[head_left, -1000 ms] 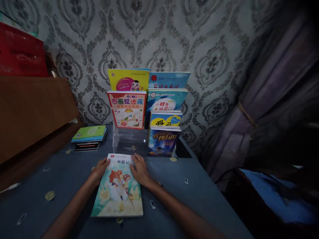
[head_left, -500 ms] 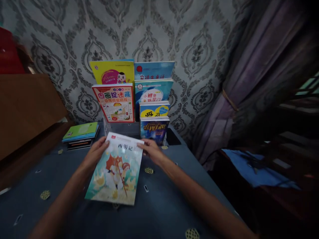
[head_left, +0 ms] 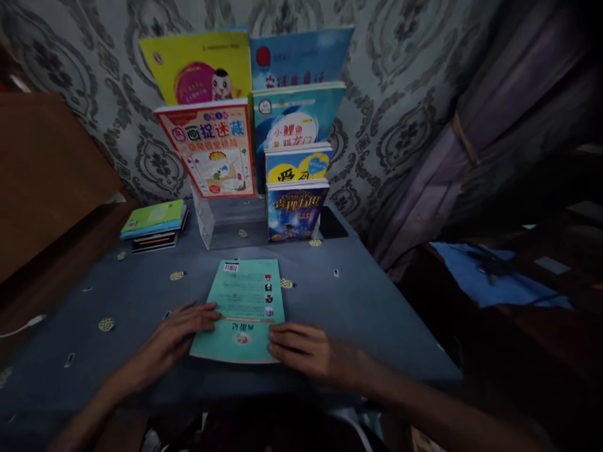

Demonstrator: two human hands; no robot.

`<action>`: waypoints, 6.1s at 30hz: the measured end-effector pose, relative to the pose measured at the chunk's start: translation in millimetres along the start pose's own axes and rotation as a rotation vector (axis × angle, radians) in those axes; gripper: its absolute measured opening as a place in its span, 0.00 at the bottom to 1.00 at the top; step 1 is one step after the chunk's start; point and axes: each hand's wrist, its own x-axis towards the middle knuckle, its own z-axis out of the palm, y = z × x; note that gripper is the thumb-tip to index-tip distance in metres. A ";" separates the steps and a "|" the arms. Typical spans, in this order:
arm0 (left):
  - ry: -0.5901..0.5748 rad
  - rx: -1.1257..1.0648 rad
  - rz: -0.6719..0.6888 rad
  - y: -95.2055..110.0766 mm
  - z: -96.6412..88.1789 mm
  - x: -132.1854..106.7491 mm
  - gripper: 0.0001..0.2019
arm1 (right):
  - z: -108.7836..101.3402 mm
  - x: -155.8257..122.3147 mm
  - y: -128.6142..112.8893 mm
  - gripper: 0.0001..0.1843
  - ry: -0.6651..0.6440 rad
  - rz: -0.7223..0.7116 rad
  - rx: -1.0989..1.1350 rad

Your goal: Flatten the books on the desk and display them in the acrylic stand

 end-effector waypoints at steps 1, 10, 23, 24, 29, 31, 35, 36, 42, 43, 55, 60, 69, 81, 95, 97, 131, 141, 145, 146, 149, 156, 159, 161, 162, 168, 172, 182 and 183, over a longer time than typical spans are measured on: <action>-0.024 0.065 -0.002 -6.1 8.0 -6.3 0.17 | 6.5 -2.4 -3.1 0.16 -0.048 -0.004 0.012; -0.053 0.287 -0.071 0.9 9.5 0.5 0.23 | 27.0 22.7 -6.7 0.11 -0.159 -0.086 -0.063; -0.112 0.948 -0.329 84.1 90.8 121.4 0.14 | 37.2 30.9 14.3 0.12 0.050 -0.090 0.311; -0.122 0.952 -0.351 85.2 92.2 122.2 0.13 | 33.1 26.8 27.0 0.14 0.151 0.066 0.416; -0.119 0.980 -0.377 89.8 96.8 124.7 0.14 | 31.8 17.7 95.4 0.10 0.605 0.896 0.848; -0.112 0.991 -0.367 89.8 97.2 125.4 0.14 | 36.8 14.7 110.5 0.10 0.673 1.007 0.960; -0.108 0.994 -0.339 87.9 93.7 126.4 0.13 | 42.8 9.2 111.7 0.12 0.671 0.989 1.050; -0.105 0.992 -0.330 87.7 92.4 126.7 0.13 | 43.0 8.6 109.5 0.12 0.663 0.977 1.051; -0.114 0.982 -0.325 88.3 88.8 127.8 0.13 | 39.8 8.7 105.3 0.11 0.665 0.958 1.030; -0.113 0.980 -0.324 87.8 88.6 127.6 0.13 | 39.1 8.8 105.4 0.11 0.663 0.956 1.026; -0.103 0.905 -0.394 87.9 95.4 129.1 0.13 | 28.6 12.1 94.4 0.15 0.494 0.914 0.795; -0.059 0.902 -0.322 80.2 94.6 122.6 0.13 | 26.7 11.7 83.8 0.15 0.301 0.813 0.567; -0.016 0.736 -0.112 24.8 64.8 82.4 0.23 | 28.4 8.0 71.2 0.19 0.052 0.666 0.333; 0.025 0.545 -0.152 -28.9 49.2 79.9 0.30 | 71.4 36.0 116.5 0.24 -0.053 0.557 0.242; -0.027 0.488 -0.228 -36.2 34.9 110.3 0.31 | 73.7 56.7 142.5 0.26 -0.172 0.587 0.031; -0.022 0.480 -0.223 -35.6 34.8 110.6 0.30 | 68.5 56.4 143.7 0.27 -0.206 0.645 -0.067; 0.363 0.701 -0.633 -143.3 -49.8 -2.9 0.32 | 74.8 7.4 17.4 0.30 -0.155 0.521 -0.060; 0.192 0.463 0.075 -51.0 15.3 33.2 0.26 | 53.2 30.6 48.5 0.26 0.018 0.559 0.254; -0.021 0.512 0.285 -21.3 44.0 44.1 0.31 | 64.1 61.3 88.0 0.25 0.008 0.547 0.331; -0.029 0.527 0.306 -18.6 48.0 45.6 0.32 | 68.1 65.6 95.0 0.25 0.010 0.556 0.369; -0.016 0.558 0.341 -18.4 53.8 46.9 0.31 | 77.2 68.9 105.1 0.24 0.037 0.595 0.507; 0.041 0.611 0.423 -23.0 56.9 43.0 0.20 | 77.9 60.5 99.4 0.21 0.052 0.583 0.520; 0.057 0.604 0.445 -22.8 56.8 43.7 0.19 | 76.9 60.7 96.8 0.20 0.028 0.569 0.426; 0.069 0.615 0.445 -22.8 56.9 44.0 0.19 | 76.1 60.3 94.6 0.22 -0.020 0.551 0.360; 0.079 0.625 0.447 -22.9 57.1 43.9 0.19 | 75.5 59.7 93.3 0.24 -0.054 0.538 0.338; 0.081 0.627 0.433 -22.6 58.4 42.5 0.22 | 68.9 53.4 83.9 0.37 -0.229 0.467 0.292; 0.095 0.602 0.425 -22.2 58.1 43.5 0.22 | 64.2 49.0 75.0 0.49 -0.308 0.437 0.262; 0.074 0.398 0.318 -16.4 50.4 46.1 0.22 | 67.7 41.8 72.2 0.56 -0.338 0.434 0.239; 0.067 0.375 0.296 -16.0 49.1 47.9 0.21 | 68.0 42.0 72.5 0.57 -0.337 0.432 0.247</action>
